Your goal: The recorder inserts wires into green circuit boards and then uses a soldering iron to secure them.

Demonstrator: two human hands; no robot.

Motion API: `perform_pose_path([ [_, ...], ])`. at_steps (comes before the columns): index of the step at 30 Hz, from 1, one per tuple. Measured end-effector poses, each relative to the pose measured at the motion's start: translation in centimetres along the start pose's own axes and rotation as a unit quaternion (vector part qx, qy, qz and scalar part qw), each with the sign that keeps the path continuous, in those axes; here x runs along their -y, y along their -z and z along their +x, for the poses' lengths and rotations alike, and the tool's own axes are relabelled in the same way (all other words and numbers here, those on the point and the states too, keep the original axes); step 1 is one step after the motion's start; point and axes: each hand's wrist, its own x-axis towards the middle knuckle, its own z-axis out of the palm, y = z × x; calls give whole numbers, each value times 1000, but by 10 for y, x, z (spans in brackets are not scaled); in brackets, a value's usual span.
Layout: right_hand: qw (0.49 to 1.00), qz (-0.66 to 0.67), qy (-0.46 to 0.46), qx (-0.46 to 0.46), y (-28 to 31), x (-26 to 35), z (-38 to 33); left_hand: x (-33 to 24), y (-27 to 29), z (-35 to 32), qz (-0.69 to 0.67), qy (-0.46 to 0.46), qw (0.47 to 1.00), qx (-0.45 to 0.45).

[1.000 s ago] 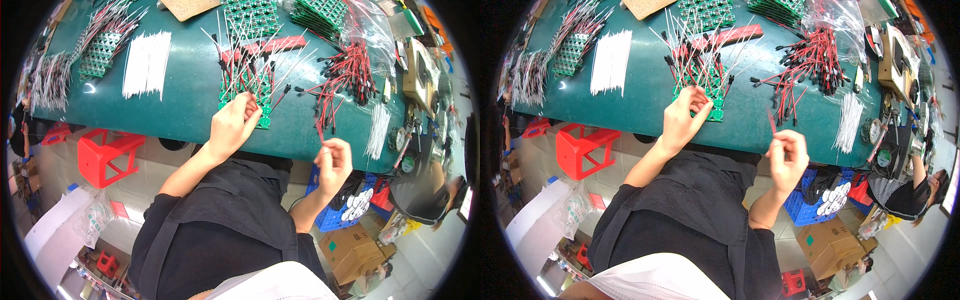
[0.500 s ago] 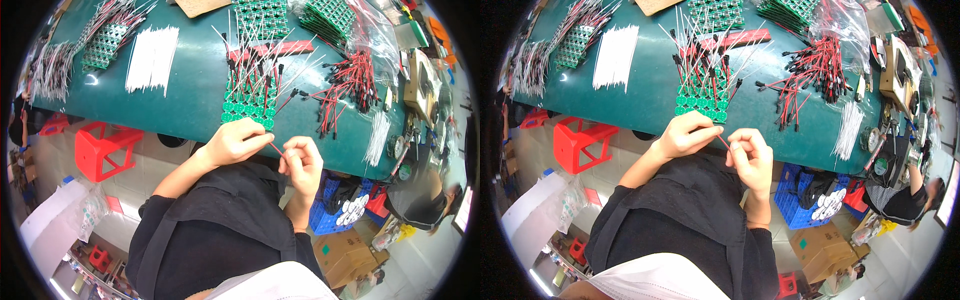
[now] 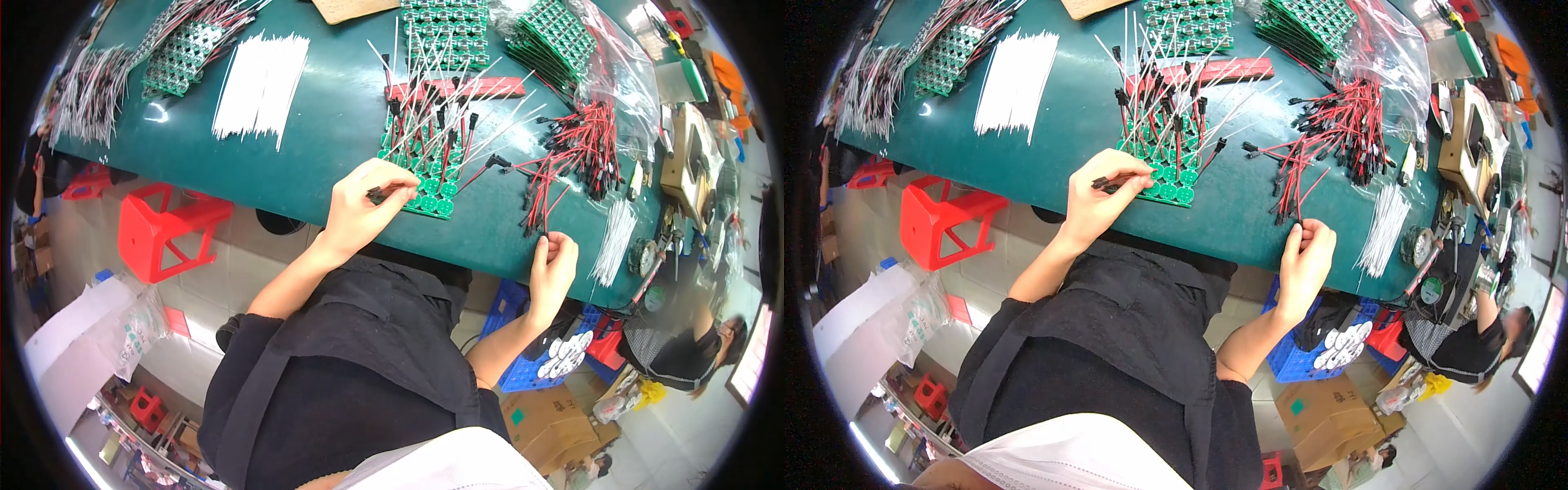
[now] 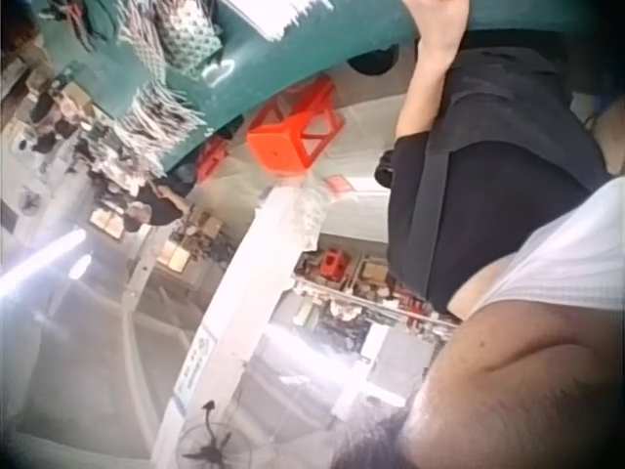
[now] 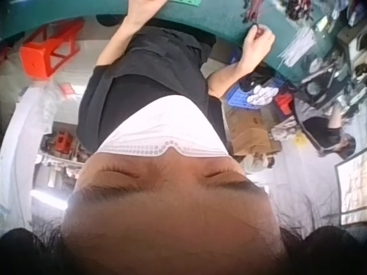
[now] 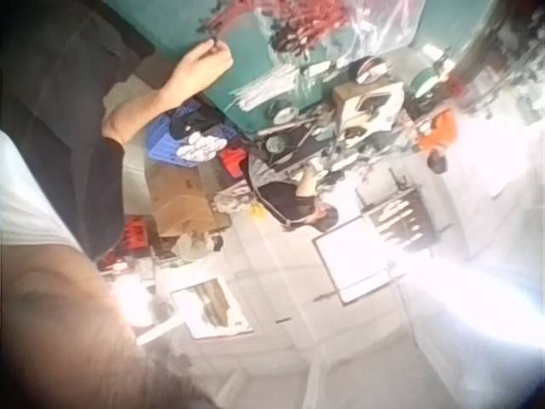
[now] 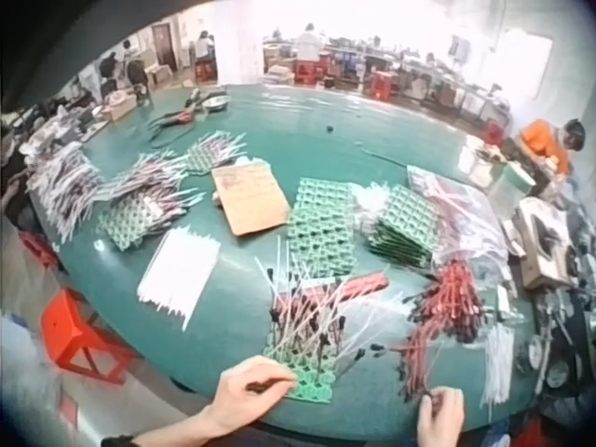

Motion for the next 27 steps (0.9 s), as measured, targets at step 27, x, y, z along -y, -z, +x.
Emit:
perform_pose_path([
  [27, 965, 164, 199, -48, 25, 58, -17, -12, -4, 6, 129, -23, 991, -15],
])
